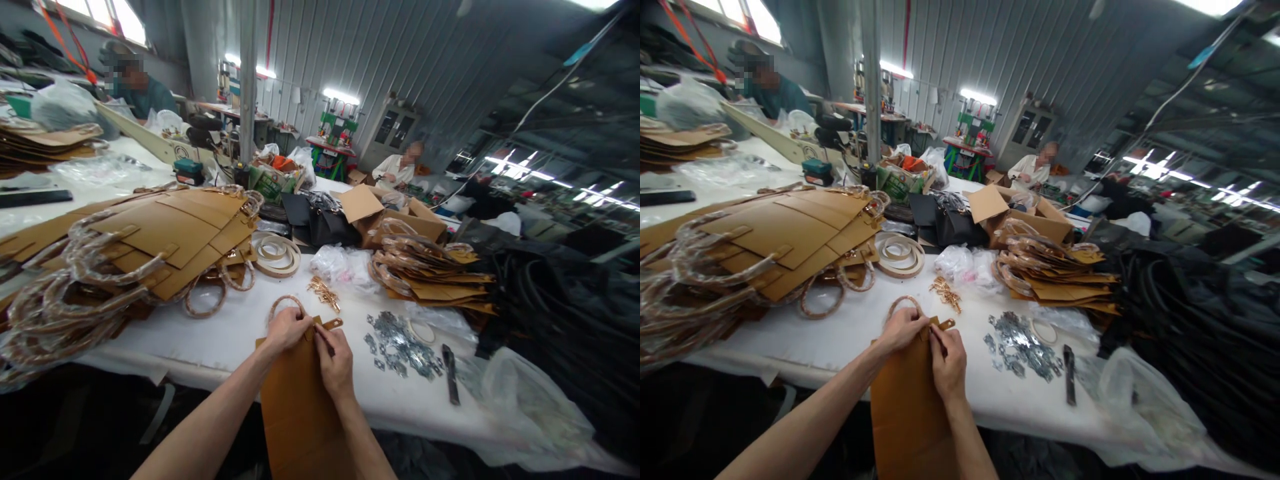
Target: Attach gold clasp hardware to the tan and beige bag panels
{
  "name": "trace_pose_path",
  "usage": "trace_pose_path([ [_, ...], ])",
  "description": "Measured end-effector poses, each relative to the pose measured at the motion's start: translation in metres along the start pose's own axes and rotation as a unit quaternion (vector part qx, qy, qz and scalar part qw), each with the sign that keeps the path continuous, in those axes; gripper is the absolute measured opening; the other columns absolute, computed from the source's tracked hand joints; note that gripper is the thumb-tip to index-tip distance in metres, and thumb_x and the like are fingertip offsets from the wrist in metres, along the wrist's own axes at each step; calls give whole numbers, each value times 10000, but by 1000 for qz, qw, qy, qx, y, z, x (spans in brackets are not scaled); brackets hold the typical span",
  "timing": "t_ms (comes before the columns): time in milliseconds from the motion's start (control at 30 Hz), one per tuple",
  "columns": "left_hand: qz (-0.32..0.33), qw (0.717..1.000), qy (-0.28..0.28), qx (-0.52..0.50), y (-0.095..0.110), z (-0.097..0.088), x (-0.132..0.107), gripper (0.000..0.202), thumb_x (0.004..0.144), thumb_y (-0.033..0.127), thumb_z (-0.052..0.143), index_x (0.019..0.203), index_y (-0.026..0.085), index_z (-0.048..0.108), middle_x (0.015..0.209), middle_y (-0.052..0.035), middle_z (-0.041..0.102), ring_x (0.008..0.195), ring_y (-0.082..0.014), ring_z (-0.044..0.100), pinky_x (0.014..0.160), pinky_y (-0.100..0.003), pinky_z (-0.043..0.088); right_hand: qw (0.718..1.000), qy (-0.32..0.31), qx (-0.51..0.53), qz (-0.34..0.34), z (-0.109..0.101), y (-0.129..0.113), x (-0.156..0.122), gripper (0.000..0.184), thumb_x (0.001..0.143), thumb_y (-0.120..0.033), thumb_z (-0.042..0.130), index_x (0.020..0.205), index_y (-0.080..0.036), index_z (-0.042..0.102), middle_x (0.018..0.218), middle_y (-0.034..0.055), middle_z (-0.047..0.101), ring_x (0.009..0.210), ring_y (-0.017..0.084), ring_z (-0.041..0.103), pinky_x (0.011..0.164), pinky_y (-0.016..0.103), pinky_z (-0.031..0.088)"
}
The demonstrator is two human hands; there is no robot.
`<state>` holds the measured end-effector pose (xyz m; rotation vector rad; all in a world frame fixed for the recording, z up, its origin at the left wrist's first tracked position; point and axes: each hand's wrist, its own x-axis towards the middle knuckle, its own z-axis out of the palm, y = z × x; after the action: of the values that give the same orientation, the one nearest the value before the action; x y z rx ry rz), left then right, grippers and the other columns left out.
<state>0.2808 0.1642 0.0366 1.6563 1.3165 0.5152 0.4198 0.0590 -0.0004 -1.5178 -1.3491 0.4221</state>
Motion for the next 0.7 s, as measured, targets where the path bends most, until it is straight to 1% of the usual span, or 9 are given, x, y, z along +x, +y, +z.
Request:
trace_pose_path([
  [67,20,999,-5,-27,-1,-3,-3,373,842,512,590,685,181,657,630,-11,620,629,-166,550,565,-256,341,997,8,72,16,-4,-3,-4,287,1014,-440,604,1113,-235,778,934,48,667,845,195,613,794,320,513],
  [133,42,998,-9,-52,-1,-6,-8,470,839,619,579,684,178,631,634,-7,605,630,-160,537,566,-251,361,982,57,166,73,-9,-2,-12,315,994,-485,631,1071,-210,764,836,22,650,710,159,570,673,284,487],
  [233,71,995,-19,-73,1,-12,-19,566,838,719,534,695,176,598,634,0,574,622,-146,513,581,-248,390,921,163,293,197,-21,6,-27,410,921,-579,698,1092,-209,747,824,13,656,636,133,544,578,253,465],
  [300,88,991,-34,-99,6,-17,-29,588,848,739,524,698,174,586,632,5,553,605,-132,486,569,-244,384,890,171,332,263,-35,11,-36,451,856,-612,758,1092,-228,761,942,45,705,744,166,624,656,279,534],
  [367,102,985,-44,-134,13,-22,-41,588,848,736,561,683,172,583,618,10,537,584,-121,459,545,-241,359,886,111,342,293,-53,10,-42,484,828,-647,771,1061,-224,787,992,84,736,851,216,673,741,325,569],
  [467,127,977,-54,-161,31,-29,-64,584,862,709,602,615,183,548,561,18,502,543,-113,435,528,-247,350,891,-21,348,290,-80,-5,-44,624,839,-749,693,1071,-181,807,1046,151,762,951,285,704,818,394,574],
  [533,182,967,-60,-166,49,-32,-79,577,920,662,569,593,186,549,564,4,517,552,-124,463,556,-260,384,889,-104,344,283,-94,-19,-39,697,849,-786,649,1120,-162,801,1101,171,765,1015,313,714,877,431,569],
  [600,283,940,-67,-177,72,-31,-95,570,989,589,507,589,189,572,600,-22,553,607,-145,508,620,-282,422,898,-153,328,252,-101,-31,-31,673,861,-762,655,1116,-157,803,1065,155,779,1025,314,723,894,442,573],
  [700,424,868,-67,-251,107,-21,-118,573,1053,482,396,567,209,531,576,-28,540,654,-172,518,720,-325,451,926,-166,297,167,-100,-37,-21,494,863,-640,729,910,-155,816,825,75,776,844,268,741,768,395,603],
])
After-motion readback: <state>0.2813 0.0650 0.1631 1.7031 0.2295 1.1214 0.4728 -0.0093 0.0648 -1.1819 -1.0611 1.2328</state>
